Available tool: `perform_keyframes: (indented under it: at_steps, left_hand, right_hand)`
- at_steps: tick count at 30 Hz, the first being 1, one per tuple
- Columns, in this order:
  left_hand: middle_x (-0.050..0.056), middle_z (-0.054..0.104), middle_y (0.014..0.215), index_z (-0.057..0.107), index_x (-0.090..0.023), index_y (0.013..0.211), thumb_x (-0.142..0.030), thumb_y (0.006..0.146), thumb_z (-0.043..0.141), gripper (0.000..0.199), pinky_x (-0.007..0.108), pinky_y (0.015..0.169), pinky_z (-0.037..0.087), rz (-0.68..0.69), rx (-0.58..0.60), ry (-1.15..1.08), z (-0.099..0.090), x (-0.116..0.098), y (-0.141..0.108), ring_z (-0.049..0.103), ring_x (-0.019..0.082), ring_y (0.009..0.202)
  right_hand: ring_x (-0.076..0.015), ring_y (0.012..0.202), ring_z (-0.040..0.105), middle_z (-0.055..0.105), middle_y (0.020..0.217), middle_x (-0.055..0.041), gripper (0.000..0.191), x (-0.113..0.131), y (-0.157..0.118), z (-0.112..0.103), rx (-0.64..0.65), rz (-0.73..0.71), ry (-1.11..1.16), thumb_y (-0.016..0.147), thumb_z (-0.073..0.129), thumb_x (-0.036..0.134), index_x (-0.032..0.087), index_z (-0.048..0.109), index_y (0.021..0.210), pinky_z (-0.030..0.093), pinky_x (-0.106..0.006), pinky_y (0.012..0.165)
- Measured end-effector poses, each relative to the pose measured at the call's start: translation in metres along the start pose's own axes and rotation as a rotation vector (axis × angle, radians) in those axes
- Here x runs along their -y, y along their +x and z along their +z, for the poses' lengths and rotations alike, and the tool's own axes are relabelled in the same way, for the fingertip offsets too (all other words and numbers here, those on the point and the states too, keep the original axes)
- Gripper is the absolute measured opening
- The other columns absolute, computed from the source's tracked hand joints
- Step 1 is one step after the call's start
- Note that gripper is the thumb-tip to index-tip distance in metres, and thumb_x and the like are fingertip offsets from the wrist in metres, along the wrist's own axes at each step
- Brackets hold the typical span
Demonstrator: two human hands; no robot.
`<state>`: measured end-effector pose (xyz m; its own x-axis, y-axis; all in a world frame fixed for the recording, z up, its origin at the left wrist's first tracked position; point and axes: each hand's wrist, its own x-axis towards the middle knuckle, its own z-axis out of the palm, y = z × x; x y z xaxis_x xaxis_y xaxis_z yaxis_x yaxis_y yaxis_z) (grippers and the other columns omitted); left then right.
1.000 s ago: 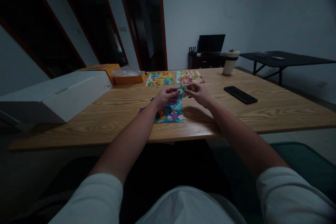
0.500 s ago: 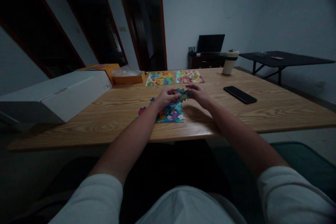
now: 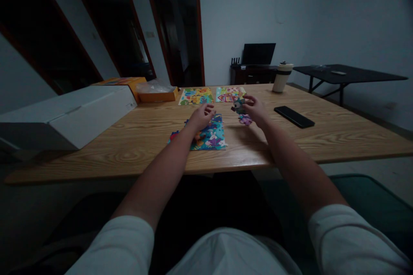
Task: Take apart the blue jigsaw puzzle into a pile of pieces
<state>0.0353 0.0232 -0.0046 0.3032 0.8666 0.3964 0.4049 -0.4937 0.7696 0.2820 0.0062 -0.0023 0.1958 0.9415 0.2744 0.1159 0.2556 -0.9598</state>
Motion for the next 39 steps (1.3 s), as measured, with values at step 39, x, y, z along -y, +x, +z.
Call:
perform_keyframes:
  at_steps: [39]
  left_hand:
    - [0.008, 0.072, 0.082, 0.071, -0.021, 0.091, -0.035, 0.075, 0.072, 0.022, 0.031, 0.068, 0.044, -0.242, 0.138, 0.511, -0.054, 0.057, 0.003, 0.064, 0.024, 0.073]
  right_hand:
    - [-0.0283, 0.082, 0.063, 0.064, 0.068, -0.0104, 0.037, -0.006, 0.067, 0.098, 0.427, -0.022, -0.702, 0.080, 0.072, 0.046, 0.016, 0.060, 0.061, 0.048, -0.042, 0.079]
